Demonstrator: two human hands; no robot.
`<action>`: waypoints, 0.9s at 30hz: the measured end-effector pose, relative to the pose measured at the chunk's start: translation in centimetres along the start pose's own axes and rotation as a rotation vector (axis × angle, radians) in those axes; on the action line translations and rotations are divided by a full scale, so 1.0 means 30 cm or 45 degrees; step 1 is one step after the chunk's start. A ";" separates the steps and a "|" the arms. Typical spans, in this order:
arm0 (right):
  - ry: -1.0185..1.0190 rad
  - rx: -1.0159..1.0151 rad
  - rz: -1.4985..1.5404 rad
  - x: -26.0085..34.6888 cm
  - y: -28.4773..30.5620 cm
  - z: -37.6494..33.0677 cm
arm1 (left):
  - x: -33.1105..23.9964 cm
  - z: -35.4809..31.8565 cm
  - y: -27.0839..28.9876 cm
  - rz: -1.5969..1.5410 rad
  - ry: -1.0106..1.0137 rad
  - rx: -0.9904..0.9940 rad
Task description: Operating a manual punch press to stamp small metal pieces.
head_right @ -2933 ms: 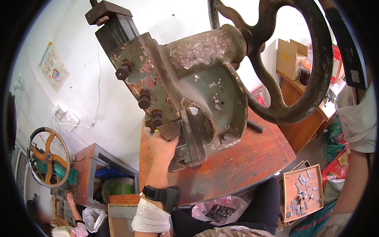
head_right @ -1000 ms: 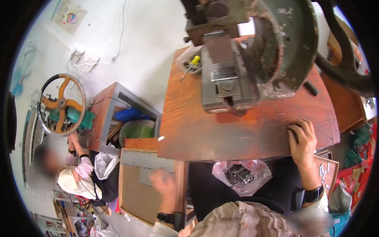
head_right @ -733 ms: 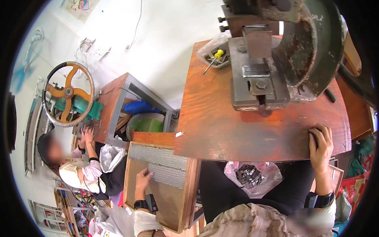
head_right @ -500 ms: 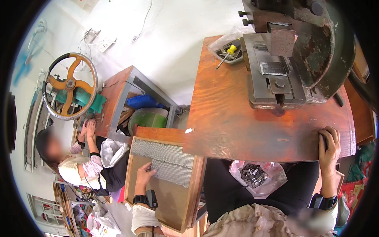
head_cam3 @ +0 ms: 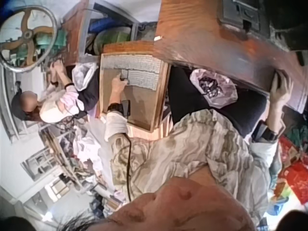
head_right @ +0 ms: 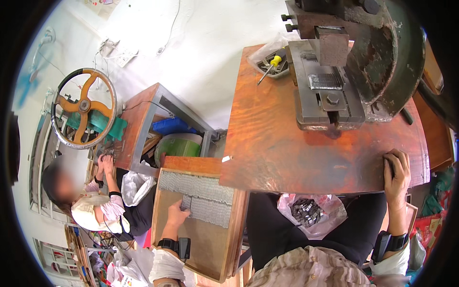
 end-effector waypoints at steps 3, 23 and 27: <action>-0.009 -0.010 0.008 -0.003 0.000 0.000 | 0.020 -0.011 0.027 -0.030 0.006 -0.160; 0.012 -0.125 0.025 0.048 0.076 0.027 | -1.352 -0.022 0.163 -1.003 -0.485 0.247; 0.044 -0.142 0.020 0.039 0.081 0.018 | -1.716 0.005 0.129 -0.690 -0.690 0.040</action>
Point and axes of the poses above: each hand's wrist, its own z-axis towards the middle knuckle, its own y-axis out of the back of the hand, x = y × z, the point moved 9 cm from there along z, towards the middle knuckle, and after that the axes turned 1 degree about x, right-handed, at the moved point
